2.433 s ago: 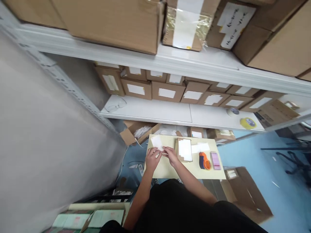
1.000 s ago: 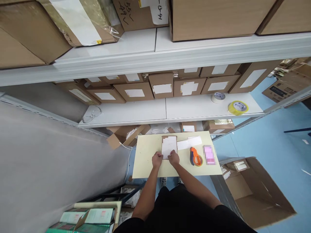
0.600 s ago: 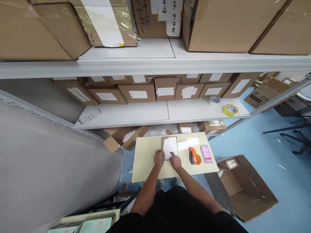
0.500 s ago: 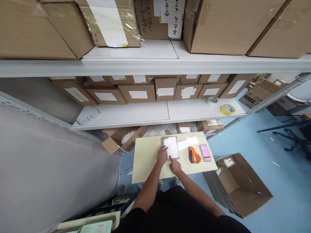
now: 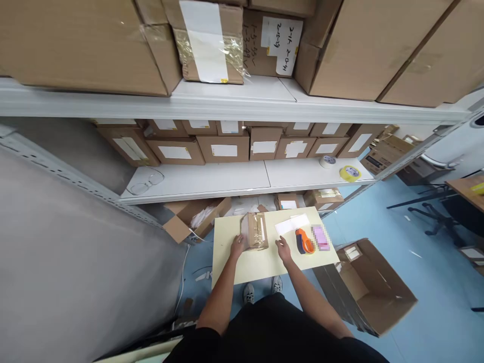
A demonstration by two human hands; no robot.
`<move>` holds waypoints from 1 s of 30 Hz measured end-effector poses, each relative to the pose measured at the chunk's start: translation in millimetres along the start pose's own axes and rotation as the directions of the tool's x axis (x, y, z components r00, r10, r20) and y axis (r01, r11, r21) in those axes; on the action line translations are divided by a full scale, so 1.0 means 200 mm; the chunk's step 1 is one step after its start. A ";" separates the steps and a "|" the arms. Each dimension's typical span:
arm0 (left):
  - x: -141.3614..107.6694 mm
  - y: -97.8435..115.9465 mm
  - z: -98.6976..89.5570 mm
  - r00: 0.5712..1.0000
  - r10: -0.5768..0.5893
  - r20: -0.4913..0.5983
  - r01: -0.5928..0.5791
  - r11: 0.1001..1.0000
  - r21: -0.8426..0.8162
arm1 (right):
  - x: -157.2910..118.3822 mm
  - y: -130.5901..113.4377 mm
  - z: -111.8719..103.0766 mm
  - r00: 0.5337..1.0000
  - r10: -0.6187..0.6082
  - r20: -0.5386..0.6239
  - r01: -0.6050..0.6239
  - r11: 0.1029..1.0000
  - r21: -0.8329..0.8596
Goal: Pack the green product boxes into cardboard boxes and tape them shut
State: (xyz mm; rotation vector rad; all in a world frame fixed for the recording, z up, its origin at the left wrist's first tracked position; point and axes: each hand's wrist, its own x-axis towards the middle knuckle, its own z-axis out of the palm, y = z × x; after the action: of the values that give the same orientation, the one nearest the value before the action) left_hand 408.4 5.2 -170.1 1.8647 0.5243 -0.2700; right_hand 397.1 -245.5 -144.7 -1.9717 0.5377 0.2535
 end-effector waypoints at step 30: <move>-0.43 1.10 1.20 0.616 0.400 0.679 -0.271 0.917 -0.293 | -0.33 0.03 -1.10 0.844 0.105 -0.526 0.279 0.751 0.598</move>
State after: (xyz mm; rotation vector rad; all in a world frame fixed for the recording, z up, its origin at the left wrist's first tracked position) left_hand 455.8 -298.6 -33.7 1.4829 -0.3629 -0.6594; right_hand 323.4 -426.0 -23.6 -1.3278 0.7570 -0.5245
